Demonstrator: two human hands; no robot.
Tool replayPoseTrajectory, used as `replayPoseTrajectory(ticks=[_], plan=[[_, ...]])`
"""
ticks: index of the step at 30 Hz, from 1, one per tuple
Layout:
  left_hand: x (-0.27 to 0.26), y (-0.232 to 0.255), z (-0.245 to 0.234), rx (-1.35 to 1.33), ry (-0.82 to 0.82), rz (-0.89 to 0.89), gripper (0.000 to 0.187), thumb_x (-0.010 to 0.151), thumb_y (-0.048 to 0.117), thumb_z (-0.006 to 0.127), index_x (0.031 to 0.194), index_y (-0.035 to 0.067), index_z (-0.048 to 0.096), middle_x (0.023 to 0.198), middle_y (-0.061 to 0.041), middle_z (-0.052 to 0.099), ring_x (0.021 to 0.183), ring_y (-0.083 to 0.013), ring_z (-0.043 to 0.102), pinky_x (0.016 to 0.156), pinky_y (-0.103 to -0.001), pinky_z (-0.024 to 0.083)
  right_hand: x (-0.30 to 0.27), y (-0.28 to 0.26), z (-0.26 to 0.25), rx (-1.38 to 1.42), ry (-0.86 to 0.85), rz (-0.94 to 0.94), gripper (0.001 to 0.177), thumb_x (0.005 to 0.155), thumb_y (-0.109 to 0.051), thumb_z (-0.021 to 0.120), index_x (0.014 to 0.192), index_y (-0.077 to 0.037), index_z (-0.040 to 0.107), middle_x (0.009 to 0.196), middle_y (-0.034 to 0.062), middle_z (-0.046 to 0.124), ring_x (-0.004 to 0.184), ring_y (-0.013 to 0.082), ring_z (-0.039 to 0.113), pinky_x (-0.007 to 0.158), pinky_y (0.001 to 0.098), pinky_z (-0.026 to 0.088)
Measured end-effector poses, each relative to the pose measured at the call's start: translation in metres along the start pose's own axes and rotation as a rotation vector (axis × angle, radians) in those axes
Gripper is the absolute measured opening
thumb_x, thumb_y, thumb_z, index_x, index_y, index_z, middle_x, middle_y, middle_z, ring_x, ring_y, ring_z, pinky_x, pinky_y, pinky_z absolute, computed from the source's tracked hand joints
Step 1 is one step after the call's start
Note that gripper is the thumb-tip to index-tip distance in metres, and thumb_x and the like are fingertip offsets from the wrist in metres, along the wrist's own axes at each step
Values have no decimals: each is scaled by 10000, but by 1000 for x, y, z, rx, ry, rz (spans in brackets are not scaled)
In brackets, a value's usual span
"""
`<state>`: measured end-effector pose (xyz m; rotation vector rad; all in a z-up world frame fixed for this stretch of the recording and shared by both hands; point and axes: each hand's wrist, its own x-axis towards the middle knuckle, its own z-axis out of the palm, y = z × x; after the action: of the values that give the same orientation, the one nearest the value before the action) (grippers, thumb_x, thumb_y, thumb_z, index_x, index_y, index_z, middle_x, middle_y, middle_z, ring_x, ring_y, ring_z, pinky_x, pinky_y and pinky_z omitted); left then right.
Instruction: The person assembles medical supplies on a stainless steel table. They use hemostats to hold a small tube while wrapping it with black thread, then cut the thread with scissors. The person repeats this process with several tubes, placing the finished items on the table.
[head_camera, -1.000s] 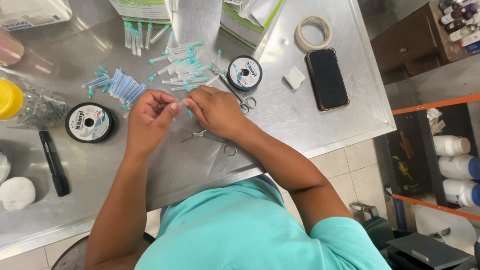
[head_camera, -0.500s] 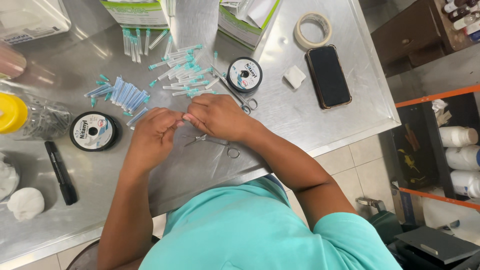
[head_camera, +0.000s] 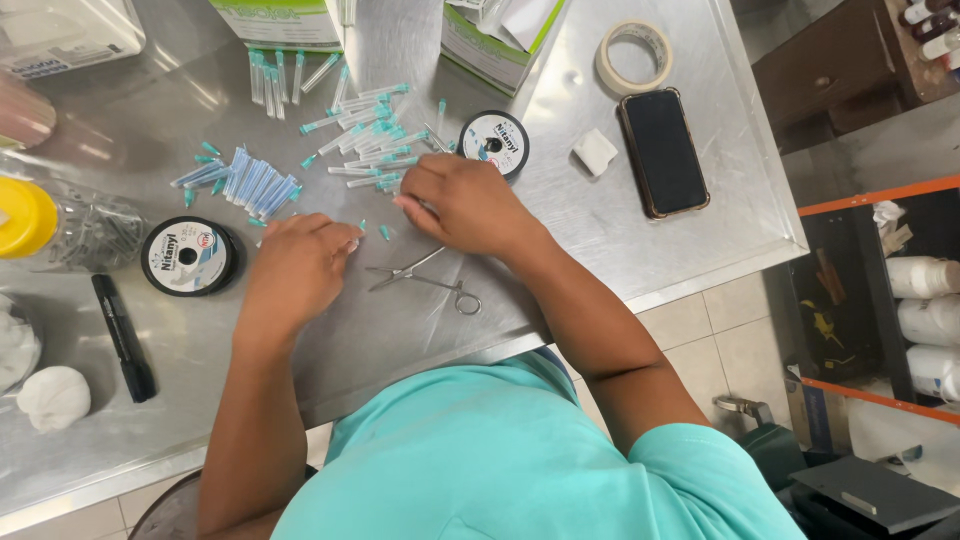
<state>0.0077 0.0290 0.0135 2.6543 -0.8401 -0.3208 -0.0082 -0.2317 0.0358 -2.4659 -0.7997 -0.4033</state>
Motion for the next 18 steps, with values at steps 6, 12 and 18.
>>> replayPoseTrajectory(ticks=[6,12,18], plan=[[0,-3,-1,-29,351,123,298,969,307,742,1184,102,751,1050,-141,695,1014,-392,685,884,-531,491,-5,7,15,-103,201,139,170,1038,-306,617,1033,-143,667,846,26,617,787,247,683,654,374,571],[5,-9,22,-18,656,270,378,887,423,819,1205,232,747,1053,19,681,1050,-263,648,856,-428,459,-4,-7,36,-34,155,-25,145,1011,-266,655,1039,-124,666,880,71,629,828,299,686,693,412,586],[2,6,17,-96,650,320,92,916,200,803,946,130,753,807,-16,709,853,-255,708,790,-399,463,0,-25,36,17,117,-47,130,990,-233,693,1054,-120,682,920,80,665,867,306,703,735,420,582]])
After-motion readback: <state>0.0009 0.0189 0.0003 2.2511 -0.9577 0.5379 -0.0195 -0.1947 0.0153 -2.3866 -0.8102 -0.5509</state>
